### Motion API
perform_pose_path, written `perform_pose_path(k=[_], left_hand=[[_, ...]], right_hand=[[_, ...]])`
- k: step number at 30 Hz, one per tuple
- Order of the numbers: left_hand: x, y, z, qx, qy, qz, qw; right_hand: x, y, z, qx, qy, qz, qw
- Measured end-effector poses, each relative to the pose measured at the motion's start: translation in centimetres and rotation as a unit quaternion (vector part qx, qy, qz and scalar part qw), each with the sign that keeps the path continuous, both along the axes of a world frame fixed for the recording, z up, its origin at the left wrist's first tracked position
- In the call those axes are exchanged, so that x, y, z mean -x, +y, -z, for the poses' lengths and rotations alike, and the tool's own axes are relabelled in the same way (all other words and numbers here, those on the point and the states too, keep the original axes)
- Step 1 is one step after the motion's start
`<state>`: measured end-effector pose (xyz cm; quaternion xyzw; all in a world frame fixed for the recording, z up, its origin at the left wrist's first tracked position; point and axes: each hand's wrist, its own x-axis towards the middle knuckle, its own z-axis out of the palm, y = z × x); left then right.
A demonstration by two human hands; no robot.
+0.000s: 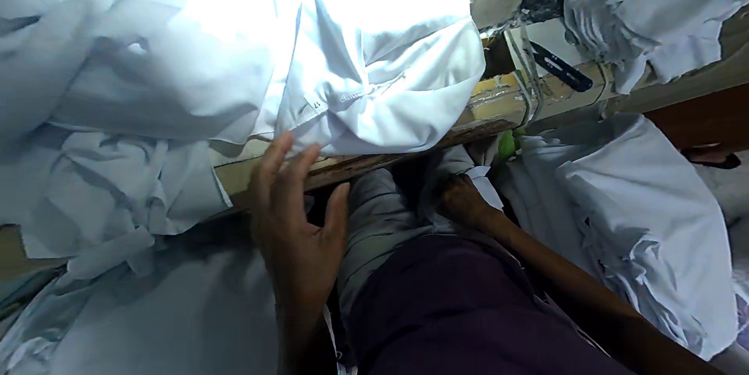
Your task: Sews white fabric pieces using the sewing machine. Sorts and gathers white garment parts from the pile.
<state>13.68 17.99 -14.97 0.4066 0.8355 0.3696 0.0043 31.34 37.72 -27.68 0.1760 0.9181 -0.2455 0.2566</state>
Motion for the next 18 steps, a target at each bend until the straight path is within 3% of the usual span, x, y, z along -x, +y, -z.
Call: perform_pose_path(k=[5, 10, 14, 18], left_hand=[[-1.8, -0.6, 2.0, -0.010, -0.036, 0.054, 0.998], [-3.4, -0.1, 3.3, 0.008, -0.047, 0.100, 0.994], [-3.8, -0.1, 3.1, -0.001, -0.026, 0.124, 0.992], [-3.5, -0.3, 2.6, -0.002, -0.025, 0.174, 0.985]], right_hand=[[-2.6, 0.0, 1.2, -0.001, 0.149, 0.032, 0.988], [-2.5, -1.1, 0.9, -0.046, 0.081, 0.060, 0.994], [-1.3, -1.6, 0.7, 0.000, 0.013, 0.072, 0.997], [-1.8, -2.1, 0.7, 0.003, 0.084, 0.086, 0.993]])
